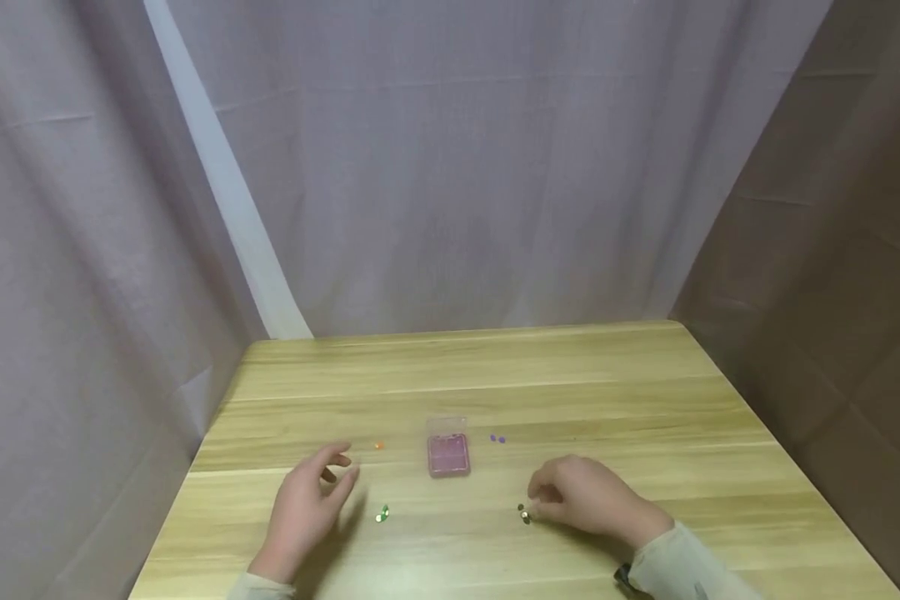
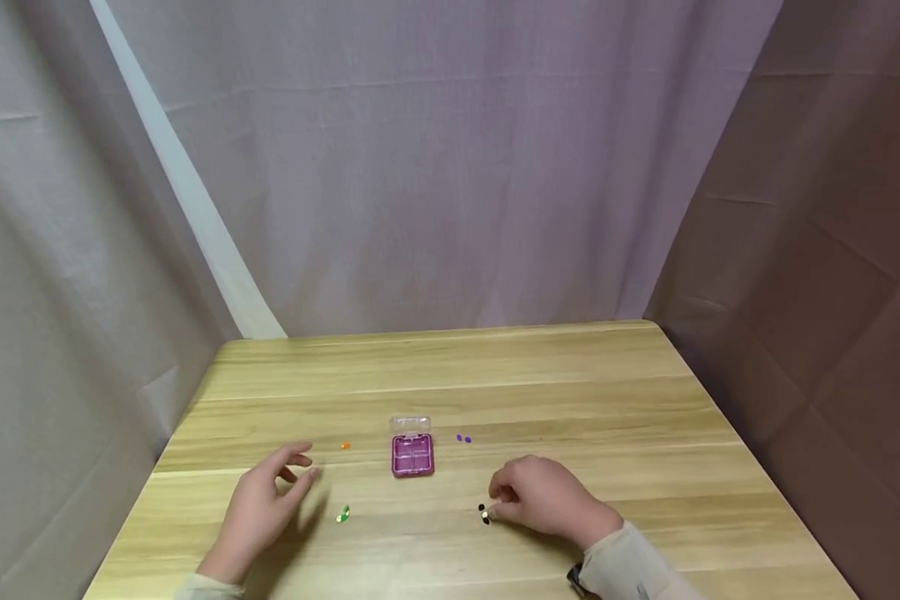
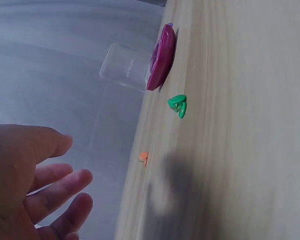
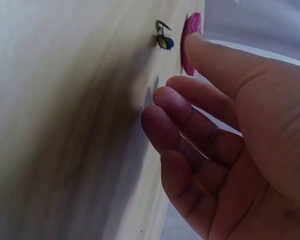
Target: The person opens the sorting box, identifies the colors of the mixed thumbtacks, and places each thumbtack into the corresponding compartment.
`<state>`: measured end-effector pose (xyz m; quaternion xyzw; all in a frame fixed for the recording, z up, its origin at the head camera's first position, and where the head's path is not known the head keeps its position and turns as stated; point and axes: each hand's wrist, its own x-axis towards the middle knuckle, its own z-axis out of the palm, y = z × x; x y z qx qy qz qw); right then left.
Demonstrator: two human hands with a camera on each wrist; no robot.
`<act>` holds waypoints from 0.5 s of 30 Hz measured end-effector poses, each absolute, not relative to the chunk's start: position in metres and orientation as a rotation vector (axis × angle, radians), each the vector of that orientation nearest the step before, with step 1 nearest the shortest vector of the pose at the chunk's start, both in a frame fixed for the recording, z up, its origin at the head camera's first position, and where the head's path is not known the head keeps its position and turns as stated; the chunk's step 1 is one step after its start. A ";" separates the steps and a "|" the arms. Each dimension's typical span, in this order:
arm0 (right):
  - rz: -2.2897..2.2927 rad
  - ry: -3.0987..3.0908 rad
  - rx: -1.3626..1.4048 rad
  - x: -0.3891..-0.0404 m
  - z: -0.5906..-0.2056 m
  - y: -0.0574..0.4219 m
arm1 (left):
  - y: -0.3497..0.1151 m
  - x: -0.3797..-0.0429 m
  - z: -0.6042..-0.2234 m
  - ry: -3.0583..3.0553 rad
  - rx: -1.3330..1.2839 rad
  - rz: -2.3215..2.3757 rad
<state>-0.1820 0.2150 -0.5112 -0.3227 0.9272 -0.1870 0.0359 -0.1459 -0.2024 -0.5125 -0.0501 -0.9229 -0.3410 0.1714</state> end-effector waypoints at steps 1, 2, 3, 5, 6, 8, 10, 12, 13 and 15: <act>-0.581 2.848 -1.006 -0.180 -0.512 0.214 | -0.203 -0.145 -0.513 -2.620 -0.139 -0.976; -0.588 2.847 -1.019 -0.179 -0.513 0.214 | -0.203 -0.144 -0.514 -2.620 -0.135 -0.985; -0.598 2.843 -1.028 -0.178 -0.515 0.213 | -0.202 -0.144 -0.514 -2.620 -0.132 -0.993; -0.608 2.839 -1.053 -0.176 -0.517 0.210 | -0.202 -0.143 -0.514 -2.615 -0.127 -1.009; -0.614 2.838 -1.062 -0.176 -0.518 0.210 | -0.202 -0.143 -0.514 -2.614 -0.125 -1.012; -0.608 2.844 -1.080 -0.175 -0.520 0.208 | -0.202 -0.142 -0.514 -2.616 -0.116 -1.018; -0.597 2.853 -1.090 -0.175 -0.522 0.208 | -0.202 -0.142 -0.514 -2.625 -0.107 -1.021; -0.595 2.860 -1.091 -0.176 -0.523 0.208 | -0.202 -0.142 -0.515 -2.635 -0.097 -1.023; -0.596 2.860 -1.088 -0.176 -0.523 0.209 | -0.202 -0.142 -0.515 -2.639 -0.092 -1.024; -0.596 2.858 -1.084 -0.177 -0.522 0.209 | -0.202 -0.141 -0.516 -2.645 -0.090 -1.025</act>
